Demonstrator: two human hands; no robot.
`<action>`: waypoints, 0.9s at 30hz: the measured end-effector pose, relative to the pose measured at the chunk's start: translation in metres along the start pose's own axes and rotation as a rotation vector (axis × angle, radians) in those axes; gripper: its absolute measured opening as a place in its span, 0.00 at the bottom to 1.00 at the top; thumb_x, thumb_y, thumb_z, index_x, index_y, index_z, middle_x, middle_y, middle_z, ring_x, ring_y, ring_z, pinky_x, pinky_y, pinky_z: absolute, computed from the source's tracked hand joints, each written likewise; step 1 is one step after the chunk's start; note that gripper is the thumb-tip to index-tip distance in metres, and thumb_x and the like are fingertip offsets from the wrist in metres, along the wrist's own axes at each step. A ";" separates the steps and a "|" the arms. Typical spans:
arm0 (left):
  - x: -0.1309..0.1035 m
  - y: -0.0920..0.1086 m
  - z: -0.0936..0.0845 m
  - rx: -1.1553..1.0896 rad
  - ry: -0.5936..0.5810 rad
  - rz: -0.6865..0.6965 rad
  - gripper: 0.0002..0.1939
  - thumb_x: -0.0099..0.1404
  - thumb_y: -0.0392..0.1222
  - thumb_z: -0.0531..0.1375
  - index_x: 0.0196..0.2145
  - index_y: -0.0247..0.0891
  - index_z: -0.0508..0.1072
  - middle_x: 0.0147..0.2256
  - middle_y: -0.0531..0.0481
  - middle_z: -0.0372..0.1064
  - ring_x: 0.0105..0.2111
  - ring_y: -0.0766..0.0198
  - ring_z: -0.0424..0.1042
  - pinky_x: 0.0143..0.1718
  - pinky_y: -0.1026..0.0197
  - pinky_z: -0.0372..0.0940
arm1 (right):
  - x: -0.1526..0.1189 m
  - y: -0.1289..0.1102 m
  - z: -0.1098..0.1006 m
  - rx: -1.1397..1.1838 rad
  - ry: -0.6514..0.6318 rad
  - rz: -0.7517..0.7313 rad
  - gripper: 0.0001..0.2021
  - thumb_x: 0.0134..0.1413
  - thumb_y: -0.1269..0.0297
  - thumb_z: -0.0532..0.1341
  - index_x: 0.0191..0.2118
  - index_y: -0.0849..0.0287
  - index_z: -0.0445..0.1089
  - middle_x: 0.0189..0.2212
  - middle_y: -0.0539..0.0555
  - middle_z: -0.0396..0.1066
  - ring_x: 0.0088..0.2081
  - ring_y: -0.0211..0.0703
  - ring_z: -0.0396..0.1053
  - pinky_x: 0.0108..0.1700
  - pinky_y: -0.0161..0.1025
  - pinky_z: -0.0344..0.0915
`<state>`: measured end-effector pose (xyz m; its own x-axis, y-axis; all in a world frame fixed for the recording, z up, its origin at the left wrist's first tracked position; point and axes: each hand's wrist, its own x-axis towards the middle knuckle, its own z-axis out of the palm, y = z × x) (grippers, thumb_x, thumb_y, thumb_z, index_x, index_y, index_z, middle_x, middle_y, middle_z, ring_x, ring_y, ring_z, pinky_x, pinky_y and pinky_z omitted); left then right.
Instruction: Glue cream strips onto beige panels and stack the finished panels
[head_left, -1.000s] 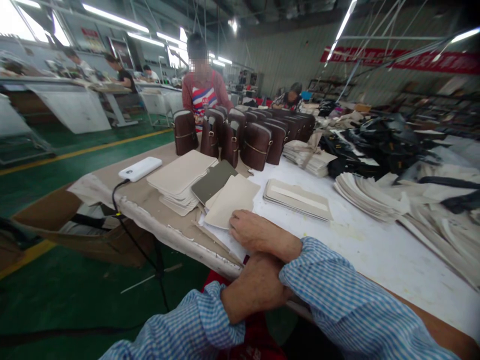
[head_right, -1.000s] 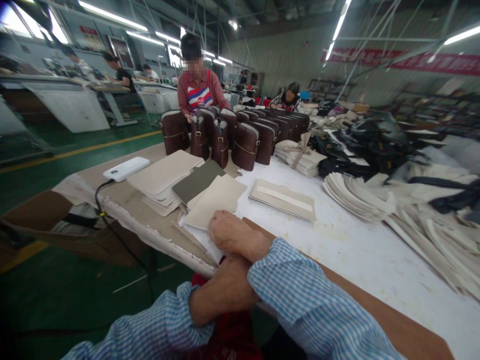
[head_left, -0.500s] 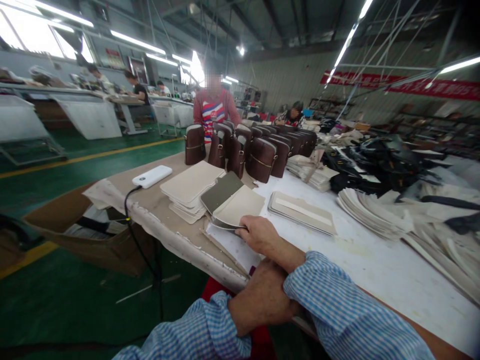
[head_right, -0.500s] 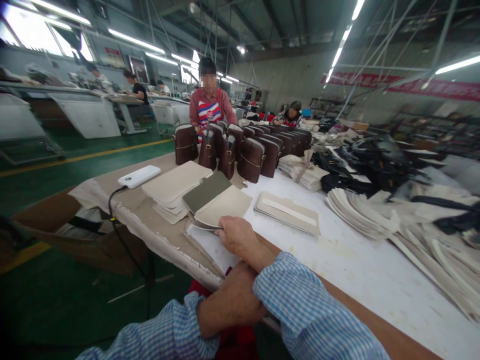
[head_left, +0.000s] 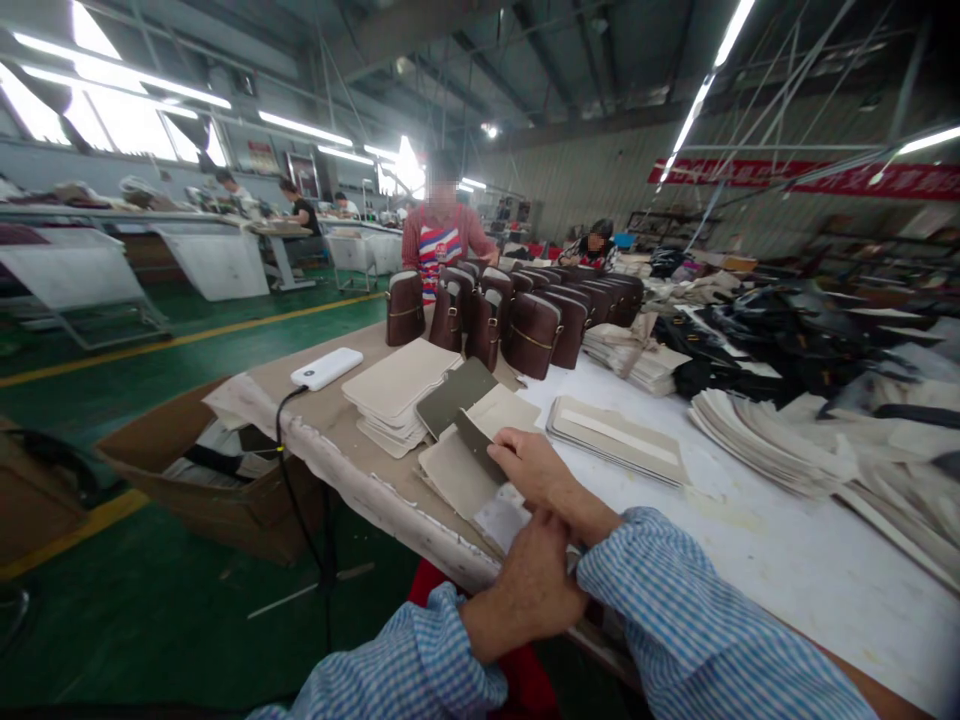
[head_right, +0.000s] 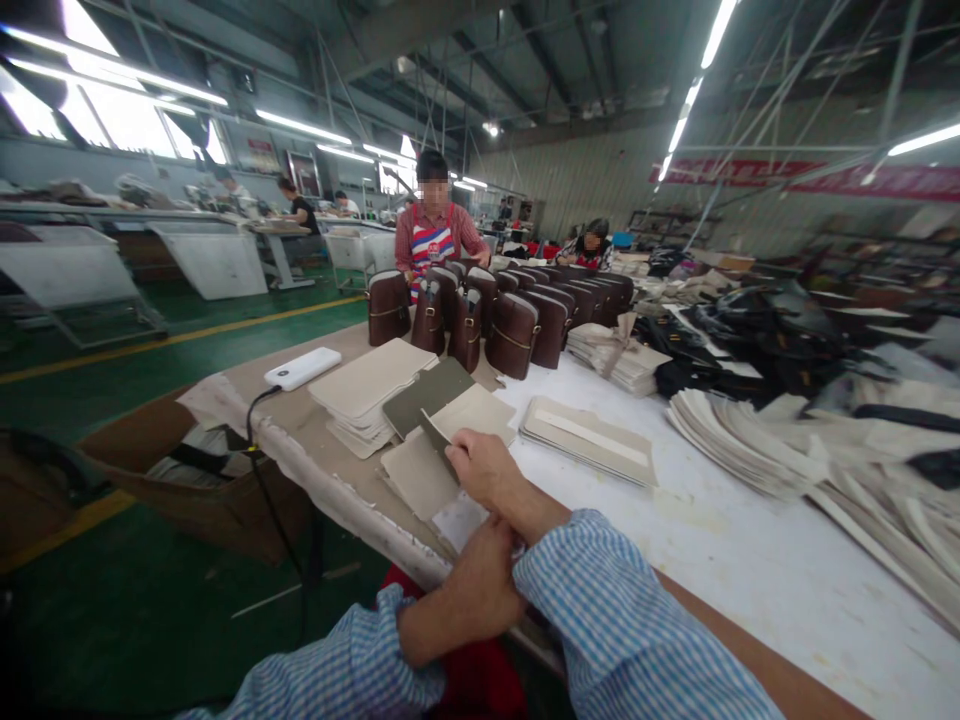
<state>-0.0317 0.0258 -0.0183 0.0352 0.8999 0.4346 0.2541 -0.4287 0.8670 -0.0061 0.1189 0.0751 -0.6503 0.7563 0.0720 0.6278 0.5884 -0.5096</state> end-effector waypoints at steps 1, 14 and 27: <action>0.001 -0.002 0.000 -0.061 0.061 -0.038 0.25 0.60 0.35 0.63 0.55 0.42 0.71 0.57 0.39 0.70 0.58 0.46 0.69 0.60 0.44 0.67 | -0.001 -0.001 -0.003 -0.017 0.065 -0.007 0.11 0.69 0.67 0.55 0.32 0.60 0.66 0.29 0.50 0.67 0.33 0.40 0.62 0.39 0.37 0.58; 0.026 -0.004 -0.016 -0.828 0.566 -0.519 0.39 0.59 0.32 0.67 0.61 0.47 0.52 0.62 0.40 0.56 0.43 0.62 0.77 0.44 0.58 0.74 | -0.025 0.026 -0.047 -0.153 0.306 -0.200 0.12 0.71 0.62 0.54 0.40 0.57 0.73 0.29 0.51 0.70 0.29 0.41 0.63 0.35 0.38 0.56; 0.061 0.001 -0.037 -0.937 0.689 -0.644 0.31 0.65 0.25 0.60 0.59 0.45 0.54 0.48 0.43 0.70 0.44 0.60 0.78 0.47 0.56 0.74 | -0.106 0.086 -0.136 0.516 1.109 -0.147 0.05 0.60 0.61 0.65 0.38 0.57 0.72 0.19 0.42 0.62 0.14 0.33 0.57 0.15 0.32 0.51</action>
<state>-0.0646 0.0774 0.0181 -0.4037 0.8568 -0.3208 -0.7264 -0.0870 0.6817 0.1753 0.1285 0.1401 0.1721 0.6743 0.7181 0.1730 0.6970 -0.6959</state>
